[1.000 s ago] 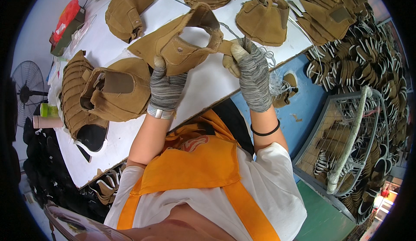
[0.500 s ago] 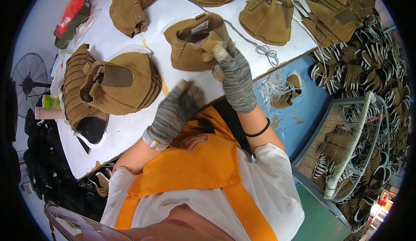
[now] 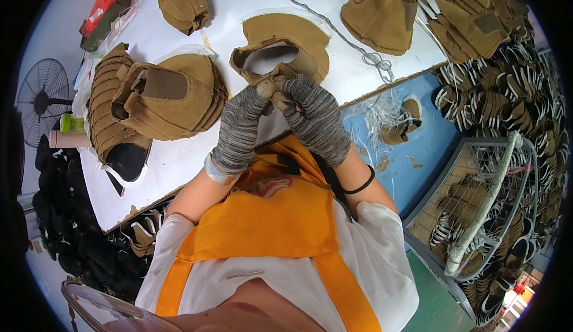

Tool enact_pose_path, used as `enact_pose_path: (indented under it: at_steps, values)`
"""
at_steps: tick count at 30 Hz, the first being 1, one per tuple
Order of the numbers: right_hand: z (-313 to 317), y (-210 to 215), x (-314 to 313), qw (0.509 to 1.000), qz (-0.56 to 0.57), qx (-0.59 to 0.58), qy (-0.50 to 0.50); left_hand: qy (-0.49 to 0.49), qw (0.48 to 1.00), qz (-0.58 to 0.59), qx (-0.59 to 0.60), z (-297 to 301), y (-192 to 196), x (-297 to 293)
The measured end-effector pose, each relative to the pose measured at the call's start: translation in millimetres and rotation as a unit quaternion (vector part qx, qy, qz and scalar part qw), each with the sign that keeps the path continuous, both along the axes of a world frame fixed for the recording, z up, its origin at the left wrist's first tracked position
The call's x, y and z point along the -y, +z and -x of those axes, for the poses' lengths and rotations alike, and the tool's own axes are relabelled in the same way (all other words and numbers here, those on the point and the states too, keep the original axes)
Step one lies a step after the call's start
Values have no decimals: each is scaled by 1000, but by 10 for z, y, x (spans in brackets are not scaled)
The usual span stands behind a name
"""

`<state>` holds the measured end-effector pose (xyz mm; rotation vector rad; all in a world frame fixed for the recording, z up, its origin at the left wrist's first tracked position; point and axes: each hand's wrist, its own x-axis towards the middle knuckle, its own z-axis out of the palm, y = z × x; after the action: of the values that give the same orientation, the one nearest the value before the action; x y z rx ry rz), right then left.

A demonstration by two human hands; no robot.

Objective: The person trims excess threads and material from shoe uppers using a pair of small snips, handling each component individually on a worktable.

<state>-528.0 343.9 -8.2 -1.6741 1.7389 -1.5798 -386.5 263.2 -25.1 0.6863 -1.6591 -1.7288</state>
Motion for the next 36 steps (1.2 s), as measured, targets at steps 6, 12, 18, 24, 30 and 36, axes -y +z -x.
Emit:
enact_pose_path:
  at_steps: [6, 12, 18, 24, 30, 36]
  values:
    - [13, 128, -60, 996, -87, 18, -19, 108, 979, 175, 7, 126, -159, 6]
    - [-100, 130, 5, 974, -22, 187, -129, 109, 987, 108, -57, 218, -51, 21]
    - [26, 42, 107, 995, 15, 15, -98, 101, 933, 337, 70, 170, 106, 29]
    - [-15, 171, 233, 988, -57, 60, -127, 42, 844, 524, 107, 111, 243, 242]
    - [107, 56, 298, 991, -33, 33, -122, 60, 893, 444, 53, 139, 36, 291]
    - [461, -116, 270, 831, 36, 542, 115, 43, 948, 314, 39, 183, -269, 429]
